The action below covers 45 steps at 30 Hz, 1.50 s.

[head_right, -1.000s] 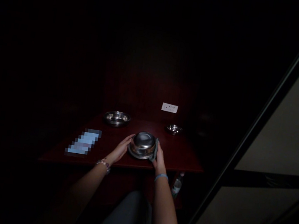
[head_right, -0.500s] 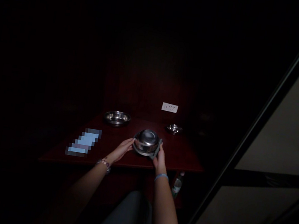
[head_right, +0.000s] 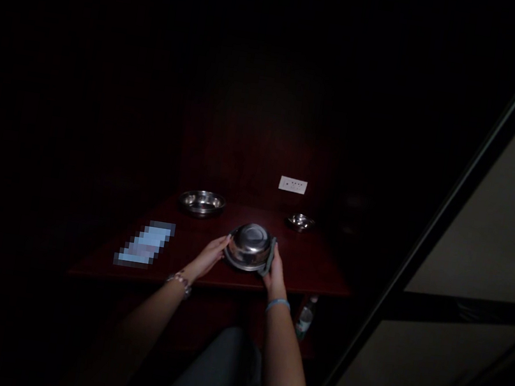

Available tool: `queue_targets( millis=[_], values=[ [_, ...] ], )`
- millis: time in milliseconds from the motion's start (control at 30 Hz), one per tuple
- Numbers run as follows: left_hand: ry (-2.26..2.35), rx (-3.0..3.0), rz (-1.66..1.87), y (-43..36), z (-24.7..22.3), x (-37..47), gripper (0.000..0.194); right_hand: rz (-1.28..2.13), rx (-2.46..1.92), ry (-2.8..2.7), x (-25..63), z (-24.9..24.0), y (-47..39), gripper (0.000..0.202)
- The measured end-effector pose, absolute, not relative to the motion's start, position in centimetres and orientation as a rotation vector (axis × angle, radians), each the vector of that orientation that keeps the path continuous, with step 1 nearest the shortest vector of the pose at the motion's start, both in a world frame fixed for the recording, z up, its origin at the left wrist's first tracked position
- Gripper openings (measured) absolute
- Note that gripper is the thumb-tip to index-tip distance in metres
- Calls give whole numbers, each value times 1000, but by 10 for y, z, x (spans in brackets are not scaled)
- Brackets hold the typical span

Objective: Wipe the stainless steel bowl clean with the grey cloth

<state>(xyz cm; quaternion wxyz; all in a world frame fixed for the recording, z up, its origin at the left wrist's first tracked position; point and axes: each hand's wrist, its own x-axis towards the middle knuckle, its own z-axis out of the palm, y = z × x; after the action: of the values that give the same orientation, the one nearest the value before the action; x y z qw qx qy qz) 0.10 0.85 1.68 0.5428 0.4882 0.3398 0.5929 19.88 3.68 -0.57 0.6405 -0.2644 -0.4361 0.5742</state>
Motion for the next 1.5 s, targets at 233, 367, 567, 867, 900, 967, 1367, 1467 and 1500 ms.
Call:
queue_targets(
  millis=[233,367,567,867,900,967,1367,1467,1500],
  values=[
    [735,1035,1471,7,19,0,53,1344,-610,-1037,195,-4,34,59],
    [695,1054,1487,7,19,2,54,1296,-617,-1031,194,-3,33,61],
    [782,1024,1395,13,14,-2,64,1234,-644,-1032,196,-3,34,67],
    [824,1126,1325,15,11,-3,62,1316,-676,-791,196,-8,37,55],
    [820,1151,1311,15,12,-2,61,1311,-675,-792,196,-8,38,55],
    [814,1190,1294,14,13,-3,60,1292,-663,-824,197,-10,39,59],
    [778,1159,1366,6,18,-4,56,1260,-636,-982,198,-5,34,72],
    [813,1127,1386,7,16,-5,55,1264,-628,-1014,197,1,29,75],
    [817,1117,1391,8,16,-6,54,1268,-626,-1025,196,2,27,76]
  ],
)
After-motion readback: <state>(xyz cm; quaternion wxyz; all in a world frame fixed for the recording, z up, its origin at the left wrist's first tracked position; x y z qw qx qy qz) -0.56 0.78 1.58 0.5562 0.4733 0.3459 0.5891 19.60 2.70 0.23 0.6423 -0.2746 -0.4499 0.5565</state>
